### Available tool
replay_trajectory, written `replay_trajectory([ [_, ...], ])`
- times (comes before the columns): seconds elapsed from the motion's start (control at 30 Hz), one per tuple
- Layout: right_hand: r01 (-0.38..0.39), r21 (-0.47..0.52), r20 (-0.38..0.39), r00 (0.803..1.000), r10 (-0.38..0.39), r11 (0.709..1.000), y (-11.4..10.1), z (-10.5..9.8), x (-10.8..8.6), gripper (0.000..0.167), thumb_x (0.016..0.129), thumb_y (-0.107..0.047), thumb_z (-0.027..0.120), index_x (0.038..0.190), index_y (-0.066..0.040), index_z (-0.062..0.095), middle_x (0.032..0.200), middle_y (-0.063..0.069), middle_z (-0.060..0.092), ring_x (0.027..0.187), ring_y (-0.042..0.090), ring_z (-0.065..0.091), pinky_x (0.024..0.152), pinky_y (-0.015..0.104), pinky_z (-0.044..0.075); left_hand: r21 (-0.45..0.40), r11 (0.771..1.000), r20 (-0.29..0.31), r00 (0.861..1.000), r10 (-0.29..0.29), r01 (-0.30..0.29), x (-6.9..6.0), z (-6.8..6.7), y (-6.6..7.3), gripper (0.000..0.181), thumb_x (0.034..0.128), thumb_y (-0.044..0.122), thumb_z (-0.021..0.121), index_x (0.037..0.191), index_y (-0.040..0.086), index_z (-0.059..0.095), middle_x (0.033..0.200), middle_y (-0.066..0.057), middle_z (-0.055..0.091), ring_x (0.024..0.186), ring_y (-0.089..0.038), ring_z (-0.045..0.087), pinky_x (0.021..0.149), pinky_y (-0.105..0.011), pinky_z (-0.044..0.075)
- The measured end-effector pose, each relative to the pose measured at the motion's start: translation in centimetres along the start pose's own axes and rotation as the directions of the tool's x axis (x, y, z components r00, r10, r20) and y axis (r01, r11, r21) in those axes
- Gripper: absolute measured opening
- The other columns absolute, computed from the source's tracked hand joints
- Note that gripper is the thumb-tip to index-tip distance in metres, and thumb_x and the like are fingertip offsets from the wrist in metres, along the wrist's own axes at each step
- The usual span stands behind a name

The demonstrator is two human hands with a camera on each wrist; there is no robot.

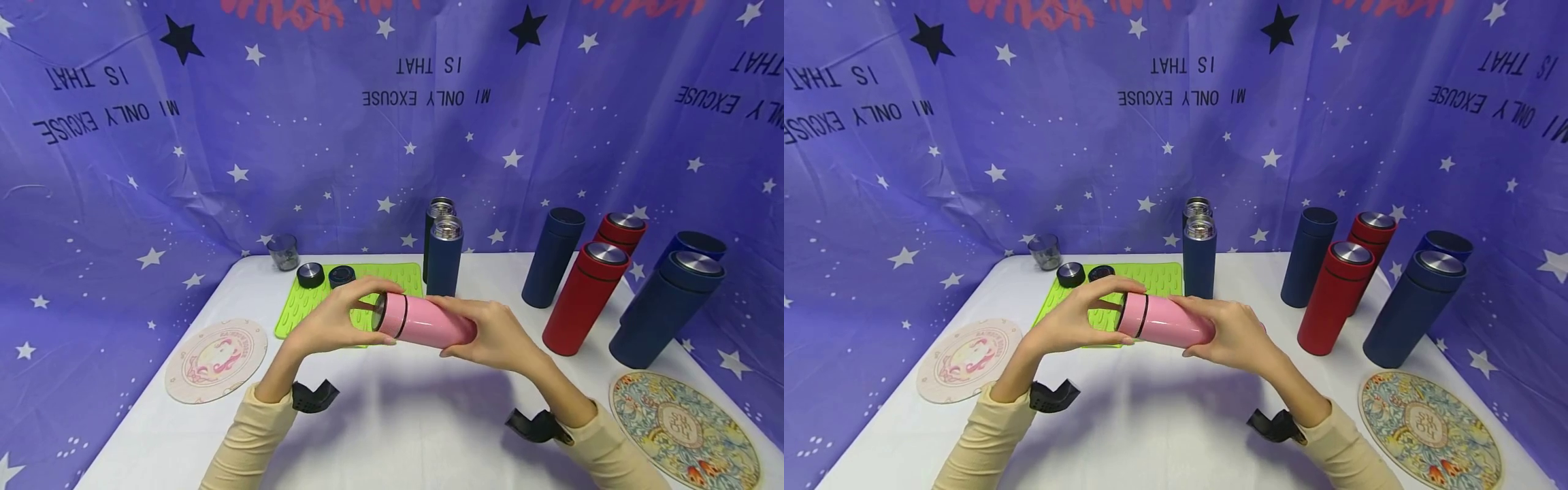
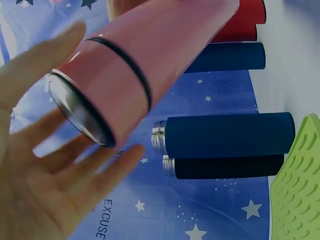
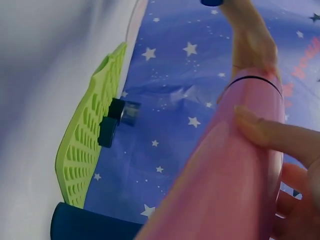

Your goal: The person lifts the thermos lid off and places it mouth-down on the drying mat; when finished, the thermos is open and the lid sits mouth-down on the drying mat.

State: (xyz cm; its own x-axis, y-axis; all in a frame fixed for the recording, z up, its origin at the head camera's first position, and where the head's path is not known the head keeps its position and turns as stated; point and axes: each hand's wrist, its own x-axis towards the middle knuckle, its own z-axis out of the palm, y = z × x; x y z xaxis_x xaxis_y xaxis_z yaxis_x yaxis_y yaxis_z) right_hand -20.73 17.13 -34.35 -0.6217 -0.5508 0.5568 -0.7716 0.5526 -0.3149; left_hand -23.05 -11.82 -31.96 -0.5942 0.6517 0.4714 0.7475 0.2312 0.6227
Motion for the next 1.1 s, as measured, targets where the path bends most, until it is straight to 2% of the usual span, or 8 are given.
replay_trajectory([
  [0.2, -0.096, 0.190, 0.099, 0.992, 0.078, 0.977, 0.3, -0.6, 0.0, 0.081, 0.062, -0.028, 0.093, 0.136, -0.026, 0.057, 0.111, -0.009, 0.067, 0.090, 0.009, 0.062, 0.073, 0.030, 0.054, 0.010, 0.994, 0.013, 0.994, 0.106, -0.106, 0.1, 0.1, 1.0, 0.064, 0.0690, 0.008, 0.088, 0.126, 0.007, 0.060, 0.132, -0.010, 0.054, 0.121, -0.022, 0.051, 0.086, -0.039, 0.055],
  [0.37, -0.051, 0.184, 0.069, 0.997, 0.039, 0.982, 0.2, -0.7, 0.0, 0.081, 0.062, -0.030, 0.093, 0.135, -0.026, 0.058, 0.113, -0.010, 0.067, 0.092, 0.008, 0.062, 0.075, 0.030, 0.055, -0.004, 0.987, -0.025, 0.987, 0.160, -0.160, 0.3, -0.3, 3.0, 0.057, 0.0648, -0.003, 0.086, 0.117, -0.001, 0.063, 0.122, -0.016, 0.058, 0.114, -0.024, 0.056, 0.079, -0.040, 0.057],
  [0.47, -0.009, 0.145, 0.032, 0.999, 0.005, 0.989, 0.1, -0.6, 0.0, 0.081, 0.061, -0.029, 0.093, 0.135, -0.025, 0.058, 0.114, -0.010, 0.067, 0.093, 0.008, 0.063, 0.076, 0.031, 0.055, -0.023, 0.985, -0.049, 0.984, 0.170, -0.171, 0.3, -0.3, 3.3, 0.057, 0.0635, -0.004, 0.087, 0.115, -0.002, 0.062, 0.117, -0.016, 0.060, 0.110, -0.023, 0.057, 0.076, -0.038, 0.058],
  [0.6, 0.060, 0.020, -0.040, 0.997, -0.059, 0.998, -0.1, -0.2, 0.0, 0.083, 0.059, -0.029, 0.094, 0.134, -0.023, 0.059, 0.118, -0.005, 0.066, 0.099, 0.014, 0.065, 0.080, 0.036, 0.056, -0.063, 0.990, -0.092, 0.989, 0.117, -0.123, 0.2, 0.0, 2.3, 0.059, 0.0650, 0.001, 0.088, 0.118, 0.000, 0.061, 0.114, -0.012, 0.062, 0.103, -0.024, 0.058, 0.070, -0.034, 0.059],
  [0.73, 0.118, -0.164, -0.120, 0.983, -0.139, 0.979, -0.3, 0.2, 0.1, 0.082, 0.058, -0.029, 0.093, 0.133, -0.020, 0.060, 0.121, 0.003, 0.066, 0.105, 0.023, 0.065, 0.079, 0.042, 0.057, -0.065, 0.998, -0.130, 0.991, -0.014, 0.006, 0.2, 0.5, 0.6, 0.059, 0.0692, 0.013, 0.088, 0.121, 0.008, 0.061, 0.113, -0.005, 0.062, 0.097, -0.023, 0.062, 0.064, -0.030, 0.059],
  [0.93, 0.163, -0.316, -0.143, 0.966, -0.217, 0.935, -0.3, 0.7, 0.3, 0.081, 0.062, -0.023, 0.091, 0.135, -0.017, 0.057, 0.122, 0.008, 0.064, 0.106, 0.030, 0.064, 0.086, 0.048, 0.054, -0.050, 0.981, -0.159, 0.968, -0.195, 0.190, 0.2, 0.8, -0.2, 0.048, 0.0783, 0.031, 0.081, 0.119, 0.018, 0.061, 0.106, -0.001, 0.062, 0.090, -0.018, 0.063, 0.062, -0.029, 0.058],
  [1.0, 0.158, -0.305, -0.142, 0.968, -0.209, 0.939, -0.3, 0.6, 0.3, 0.081, 0.062, -0.022, 0.091, 0.135, -0.017, 0.057, 0.122, 0.008, 0.064, 0.107, 0.030, 0.064, 0.086, 0.048, 0.054, -0.039, 0.979, -0.146, 0.969, -0.201, 0.198, 0.3, 0.9, -0.2, 0.048, 0.0796, 0.034, 0.080, 0.120, 0.019, 0.059, 0.108, 0.001, 0.061, 0.092, -0.016, 0.063, 0.065, -0.029, 0.058],
  [1.1, 0.128, -0.241, -0.125, 0.979, -0.162, 0.962, -0.2, 0.4, 0.2, 0.082, 0.059, -0.025, 0.093, 0.133, -0.019, 0.060, 0.122, 0.006, 0.065, 0.107, 0.028, 0.064, 0.081, 0.047, 0.056, -0.023, 0.991, -0.094, 0.986, -0.135, 0.133, 0.3, 0.9, -0.3, 0.057, 0.0783, 0.032, 0.082, 0.127, 0.019, 0.055, 0.118, 0.003, 0.059, 0.102, -0.014, 0.059, 0.076, -0.029, 0.057],
])
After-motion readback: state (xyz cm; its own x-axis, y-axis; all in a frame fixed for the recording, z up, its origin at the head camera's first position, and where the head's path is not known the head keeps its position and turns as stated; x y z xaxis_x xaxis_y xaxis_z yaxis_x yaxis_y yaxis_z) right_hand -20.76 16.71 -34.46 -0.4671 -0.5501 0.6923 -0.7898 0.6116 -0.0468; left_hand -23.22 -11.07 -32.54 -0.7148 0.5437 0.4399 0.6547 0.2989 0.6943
